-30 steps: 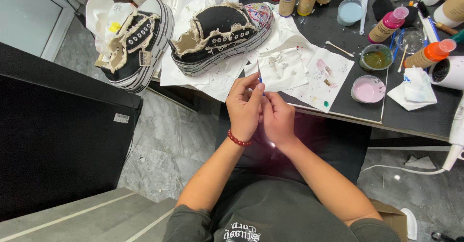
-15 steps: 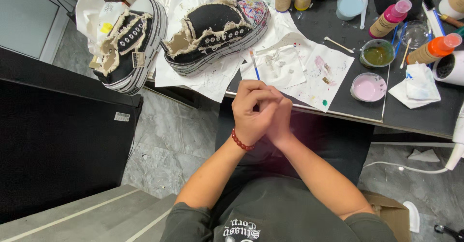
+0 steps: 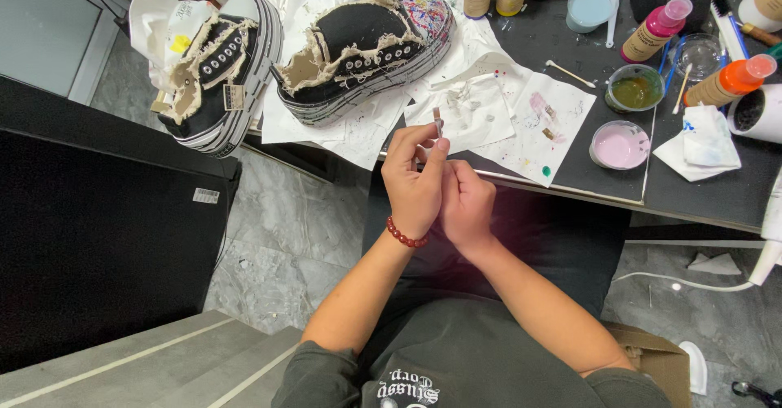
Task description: The person mixes pink paint in a small plastic cup using a blue paintbrush. They add more pink paint from a bottle and continue stirring. The person then wipes the brush on a paper towel and picks up a black sneaker to inspect it.
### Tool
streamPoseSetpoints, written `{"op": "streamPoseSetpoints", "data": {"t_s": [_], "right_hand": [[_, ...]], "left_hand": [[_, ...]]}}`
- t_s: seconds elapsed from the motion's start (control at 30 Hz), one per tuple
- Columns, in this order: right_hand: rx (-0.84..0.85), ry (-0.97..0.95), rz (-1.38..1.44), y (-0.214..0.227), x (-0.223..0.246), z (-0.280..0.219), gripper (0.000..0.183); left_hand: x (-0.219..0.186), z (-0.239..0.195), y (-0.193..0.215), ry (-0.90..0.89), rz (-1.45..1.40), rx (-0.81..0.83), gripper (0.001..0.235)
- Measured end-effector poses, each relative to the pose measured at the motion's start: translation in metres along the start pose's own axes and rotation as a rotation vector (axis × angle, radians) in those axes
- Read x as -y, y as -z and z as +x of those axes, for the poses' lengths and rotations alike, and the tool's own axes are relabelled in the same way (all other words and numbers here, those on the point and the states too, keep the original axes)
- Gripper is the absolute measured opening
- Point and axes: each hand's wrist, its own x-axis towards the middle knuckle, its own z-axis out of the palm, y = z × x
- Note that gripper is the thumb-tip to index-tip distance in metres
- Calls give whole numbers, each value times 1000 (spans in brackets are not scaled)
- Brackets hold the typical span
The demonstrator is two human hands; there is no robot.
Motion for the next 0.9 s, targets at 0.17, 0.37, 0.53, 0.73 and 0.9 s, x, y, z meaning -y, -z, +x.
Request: {"op": "streamPoseSetpoints", "data": {"t_s": [0.17, 0.37, 0.53, 0.73, 0.9], "right_hand": [[16, -111, 31, -2, -8, 11, 25], [12, -234, 150, -4, -3, 11, 20], [131, 80, 51, -8, 9, 0, 14], [212, 321, -81, -21, 20, 11, 7], [272, 384, -126, -34, 23, 27, 7]], "left_hand": [[-9, -10, 6, -381, 262, 53, 26], [-7, -6, 12, -150, 268, -54, 33], [10, -6, 22, 140, -189, -108, 27], [18, -10, 47, 107, -367, -255, 25], [26, -12, 60, 8, -350, -321, 27]]}}
